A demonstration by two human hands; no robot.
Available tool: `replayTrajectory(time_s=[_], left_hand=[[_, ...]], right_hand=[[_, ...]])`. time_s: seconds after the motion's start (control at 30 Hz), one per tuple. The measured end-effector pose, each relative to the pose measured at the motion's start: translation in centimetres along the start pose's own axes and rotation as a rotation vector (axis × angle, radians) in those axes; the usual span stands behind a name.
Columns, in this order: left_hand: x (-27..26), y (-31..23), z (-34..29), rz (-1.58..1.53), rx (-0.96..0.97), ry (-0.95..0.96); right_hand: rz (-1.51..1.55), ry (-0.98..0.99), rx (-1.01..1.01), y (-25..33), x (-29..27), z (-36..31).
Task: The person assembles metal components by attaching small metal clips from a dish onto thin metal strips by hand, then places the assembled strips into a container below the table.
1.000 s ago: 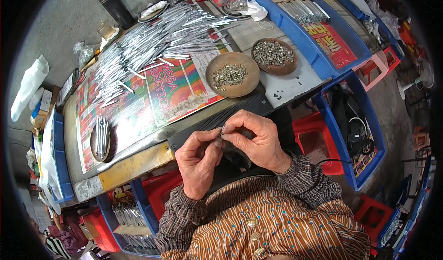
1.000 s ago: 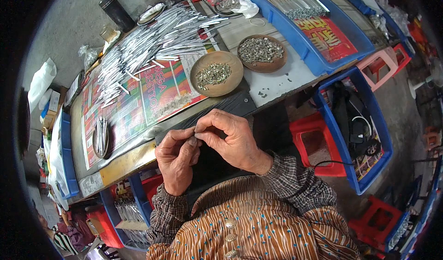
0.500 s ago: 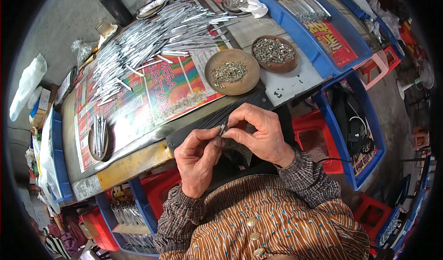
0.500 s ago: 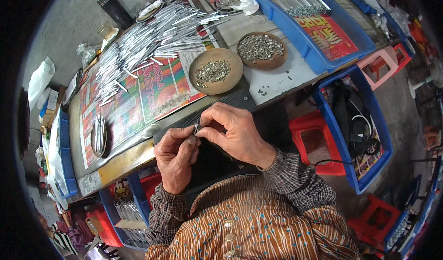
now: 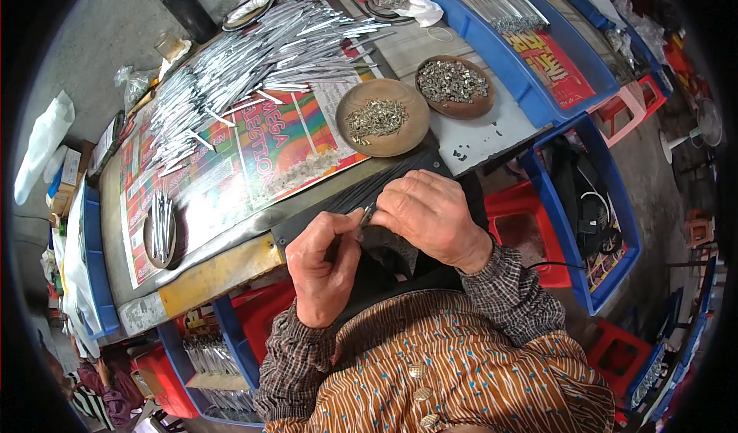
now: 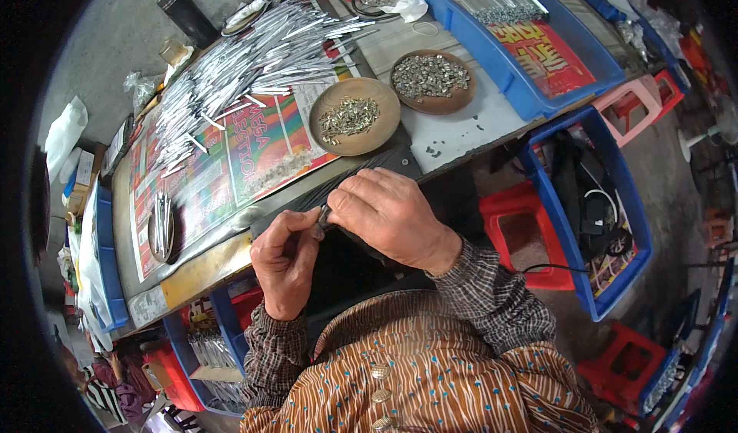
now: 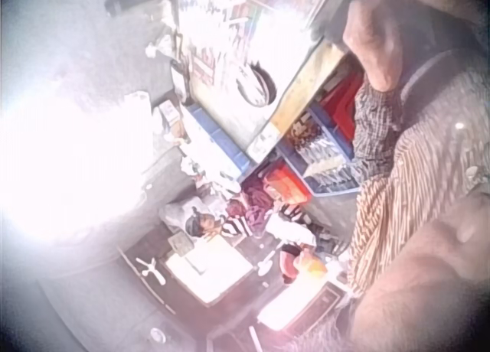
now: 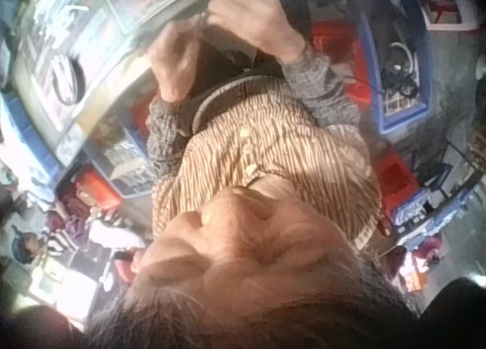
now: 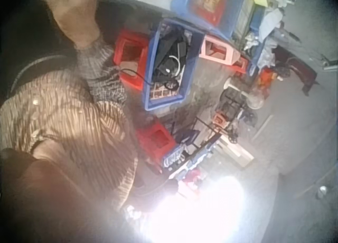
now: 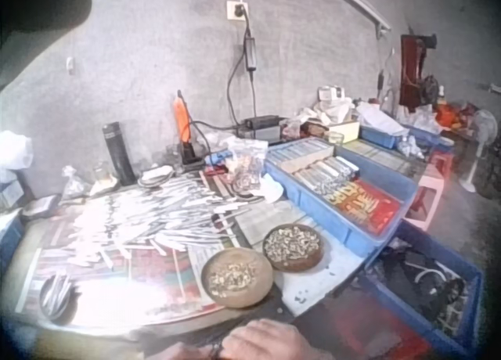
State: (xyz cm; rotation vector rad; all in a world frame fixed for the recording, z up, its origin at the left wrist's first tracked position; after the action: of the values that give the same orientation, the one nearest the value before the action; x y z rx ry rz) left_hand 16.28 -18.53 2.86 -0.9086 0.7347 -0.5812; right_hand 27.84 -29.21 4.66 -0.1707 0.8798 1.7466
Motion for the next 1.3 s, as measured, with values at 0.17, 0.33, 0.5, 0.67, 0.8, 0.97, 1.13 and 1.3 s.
replayTrajectory(time_s=[0.17,0.33,0.5,0.67,0.8,0.97,1.13,1.3], left_hand=[[0.0,-1.6,0.6,0.260,0.242,0.033],[0.3,-1.5,0.7,0.331,0.265,0.049],[0.3,-0.8,1.0,0.214,0.126,0.061],[0.2,-1.2,1.1,0.260,0.161,0.090],[0.0,0.8,0.0,-0.012,0.005,-0.022],[0.4,0.7,-0.5,-0.265,-0.131,-0.083],[0.5,1.2,-1.0,-0.468,-0.251,-0.131],[0.6,1.0,-1.0,-0.502,-0.238,-0.140]], right_hand=[[-0.169,0.024,-0.123,0.6,0.1,0.2],[-0.207,0.016,-0.157,0.5,0.5,-0.3],[-0.219,0.007,-0.183,0.4,0.7,-0.3],[-0.247,0.009,-0.205,0.6,0.6,-0.2],[-0.104,0.045,-0.114,0.2,0.8,0.0],[0.106,0.057,0.031,0.1,1.3,-0.5],[0.102,0.002,0.051,0.1,1.6,-0.9],[0.082,-0.020,0.082,0.2,1.7,-0.9]])
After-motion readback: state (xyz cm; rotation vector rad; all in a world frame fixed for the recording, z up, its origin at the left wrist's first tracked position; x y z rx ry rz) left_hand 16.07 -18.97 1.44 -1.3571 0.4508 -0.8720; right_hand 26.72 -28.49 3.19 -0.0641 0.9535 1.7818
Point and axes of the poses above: each hand's wrist, its own z-axis towards the middle knuckle, its own x-axis out of the palm, y = z × x, the point moved 5 cm from there along z, towards the middle knuckle, and after that the axes turned 8 degrees about x, right-handed, at the moved point
